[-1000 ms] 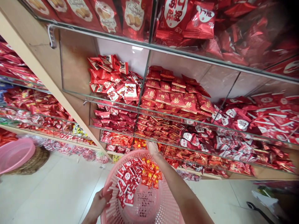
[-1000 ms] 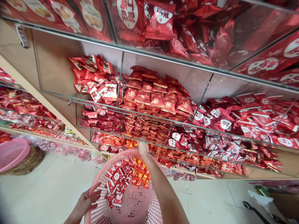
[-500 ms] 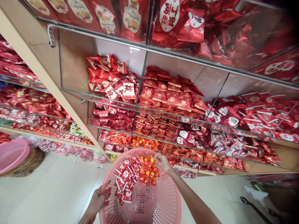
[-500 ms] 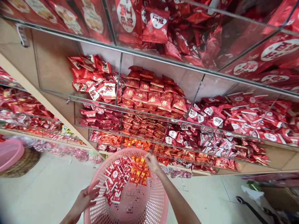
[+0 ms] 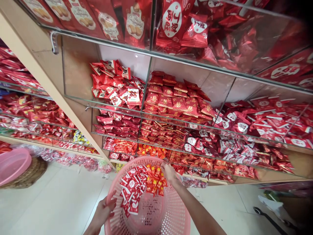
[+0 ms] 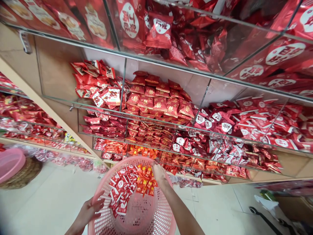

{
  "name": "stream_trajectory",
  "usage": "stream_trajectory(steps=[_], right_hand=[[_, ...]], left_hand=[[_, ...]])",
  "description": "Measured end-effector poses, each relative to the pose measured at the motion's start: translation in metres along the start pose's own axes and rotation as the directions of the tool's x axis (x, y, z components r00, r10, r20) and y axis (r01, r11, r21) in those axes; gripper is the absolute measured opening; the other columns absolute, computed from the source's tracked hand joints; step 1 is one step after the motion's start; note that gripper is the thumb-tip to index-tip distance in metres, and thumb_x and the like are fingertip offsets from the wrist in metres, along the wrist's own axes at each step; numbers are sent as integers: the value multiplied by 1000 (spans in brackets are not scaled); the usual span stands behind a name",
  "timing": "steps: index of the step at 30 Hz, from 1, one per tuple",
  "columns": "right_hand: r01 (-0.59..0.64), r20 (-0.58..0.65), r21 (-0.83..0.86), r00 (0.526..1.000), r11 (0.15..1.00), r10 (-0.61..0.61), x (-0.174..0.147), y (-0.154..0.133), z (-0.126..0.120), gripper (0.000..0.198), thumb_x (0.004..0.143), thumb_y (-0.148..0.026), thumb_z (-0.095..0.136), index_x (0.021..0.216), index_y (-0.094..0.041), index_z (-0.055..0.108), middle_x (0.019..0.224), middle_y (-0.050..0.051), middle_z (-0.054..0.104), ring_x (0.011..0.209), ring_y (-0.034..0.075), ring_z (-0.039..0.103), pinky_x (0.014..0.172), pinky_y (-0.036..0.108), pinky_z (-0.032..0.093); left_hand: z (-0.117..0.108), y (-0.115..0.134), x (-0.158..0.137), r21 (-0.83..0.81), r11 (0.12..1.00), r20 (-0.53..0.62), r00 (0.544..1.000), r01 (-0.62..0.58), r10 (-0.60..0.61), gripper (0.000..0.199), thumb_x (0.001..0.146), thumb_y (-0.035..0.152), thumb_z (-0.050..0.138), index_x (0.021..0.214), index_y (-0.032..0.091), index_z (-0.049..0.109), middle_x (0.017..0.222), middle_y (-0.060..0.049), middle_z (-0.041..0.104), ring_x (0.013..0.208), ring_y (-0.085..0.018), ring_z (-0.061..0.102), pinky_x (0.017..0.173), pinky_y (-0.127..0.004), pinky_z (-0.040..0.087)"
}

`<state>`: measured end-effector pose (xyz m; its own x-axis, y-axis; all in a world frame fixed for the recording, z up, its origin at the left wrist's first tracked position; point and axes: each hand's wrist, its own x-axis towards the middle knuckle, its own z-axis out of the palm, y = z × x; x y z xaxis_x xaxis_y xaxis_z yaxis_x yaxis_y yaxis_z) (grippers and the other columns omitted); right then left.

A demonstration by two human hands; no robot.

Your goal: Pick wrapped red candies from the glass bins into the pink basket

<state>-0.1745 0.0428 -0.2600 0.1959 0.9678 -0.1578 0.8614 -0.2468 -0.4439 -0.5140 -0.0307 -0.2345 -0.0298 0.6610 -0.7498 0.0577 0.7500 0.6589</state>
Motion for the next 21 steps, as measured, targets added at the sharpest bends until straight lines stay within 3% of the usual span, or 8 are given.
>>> stream_trajectory(steps=[5,10,16,21], right_hand=[[-41,-1,-109,999,993,41,7,-12,-13,20,89,-26,45,93,-17,63,73,11,68,70,22,65,63,28,39],[-117,-50,-66,992,991,114,42,-30,-18,22,91,-32,45,96,-22,64,85,9,70,79,20,67,64,25,40],[-290,-33,-16,957,957,289,92,-46,3,37,87,-44,53,101,-12,67,93,18,69,82,25,68,62,28,45],[-356,-52,-15,933,934,355,111,-46,21,46,88,-45,50,109,-7,63,101,23,66,87,29,66,62,31,48]], left_hand=[[-1,-7,5,-14,1000,-2,1000,-9,8,65,55,29,71,115,13,55,82,-5,62,73,-18,54,59,-26,46],[0,-14,6,-22,999,-53,997,-49,48,55,60,32,68,112,16,58,86,-5,64,72,-17,55,58,-25,46],[1,-21,12,-26,998,-70,996,-56,54,52,61,32,68,110,17,59,86,-5,64,66,-14,52,55,-23,43],[1,-25,17,-33,997,-86,994,-75,72,53,61,33,67,111,17,59,80,-4,62,63,-13,50,52,-22,41]])
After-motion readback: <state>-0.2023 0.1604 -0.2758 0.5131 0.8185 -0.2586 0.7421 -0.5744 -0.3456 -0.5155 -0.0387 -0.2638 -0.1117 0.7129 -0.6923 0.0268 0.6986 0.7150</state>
